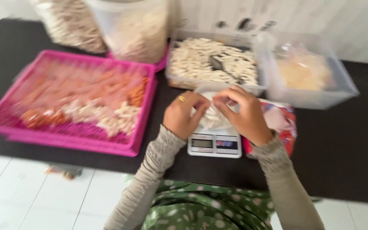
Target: Weighing small white snacks on a digital scale and placing them into individual plastic bags.
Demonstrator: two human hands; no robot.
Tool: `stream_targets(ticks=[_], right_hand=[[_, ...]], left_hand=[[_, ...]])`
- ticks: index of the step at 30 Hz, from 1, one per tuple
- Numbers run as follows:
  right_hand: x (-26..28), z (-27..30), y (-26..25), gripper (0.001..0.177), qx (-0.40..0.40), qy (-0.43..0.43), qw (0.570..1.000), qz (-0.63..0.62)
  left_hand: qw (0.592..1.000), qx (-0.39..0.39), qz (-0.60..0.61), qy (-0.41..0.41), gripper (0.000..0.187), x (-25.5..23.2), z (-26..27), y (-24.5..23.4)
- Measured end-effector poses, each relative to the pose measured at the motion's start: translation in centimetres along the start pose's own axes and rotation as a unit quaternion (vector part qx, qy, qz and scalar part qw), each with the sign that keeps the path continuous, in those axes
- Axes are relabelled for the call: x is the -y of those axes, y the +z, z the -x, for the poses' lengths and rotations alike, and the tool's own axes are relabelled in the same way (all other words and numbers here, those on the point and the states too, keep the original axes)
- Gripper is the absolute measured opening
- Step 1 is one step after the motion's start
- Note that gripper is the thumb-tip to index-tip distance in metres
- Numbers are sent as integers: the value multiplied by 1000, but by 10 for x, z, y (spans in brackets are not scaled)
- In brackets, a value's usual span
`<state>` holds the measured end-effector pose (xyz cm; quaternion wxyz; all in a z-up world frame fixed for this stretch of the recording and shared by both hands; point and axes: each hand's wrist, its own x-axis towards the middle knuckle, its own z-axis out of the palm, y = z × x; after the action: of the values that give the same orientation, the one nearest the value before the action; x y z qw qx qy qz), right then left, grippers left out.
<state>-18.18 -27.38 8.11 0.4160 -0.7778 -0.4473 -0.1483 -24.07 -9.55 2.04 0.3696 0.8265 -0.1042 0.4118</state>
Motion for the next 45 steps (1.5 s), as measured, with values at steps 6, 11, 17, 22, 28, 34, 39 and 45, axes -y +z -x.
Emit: stream_targets(ticks=[6, 11, 17, 22, 28, 34, 39, 45], right_hand=[[36, -10, 45, 3, 101, -4, 991, -85], [80, -41, 99, 4, 127, 41, 975, -180], [76, -84, 181, 14, 217, -17, 967, -134], [62, -94, 211, 15, 398, -44, 916, 18], [22, -67, 278, 17, 194, -177, 955, 140], [46, -52, 191, 51, 243, -91, 957, 133], [10, -16, 84, 36, 140, -17, 984, 109], [-153, -12, -56, 29, 11, 247, 963, 111]], left_hand=[[993, -46, 0, -105, 8, -8, 48, -66], [974, -168, -95, -116, 22, 27, 87, -150], [942, -234, -212, -117, 17, 80, 116, -204], [951, -206, -204, -104, 19, 82, 118, -194], [941, -165, -275, -107, 22, 91, 126, -191], [956, -125, -250, -85, 22, 70, 107, -197], [986, -99, -105, -81, 25, 11, 31, -137], [989, 132, -20, -70, 25, 56, -75, 12]])
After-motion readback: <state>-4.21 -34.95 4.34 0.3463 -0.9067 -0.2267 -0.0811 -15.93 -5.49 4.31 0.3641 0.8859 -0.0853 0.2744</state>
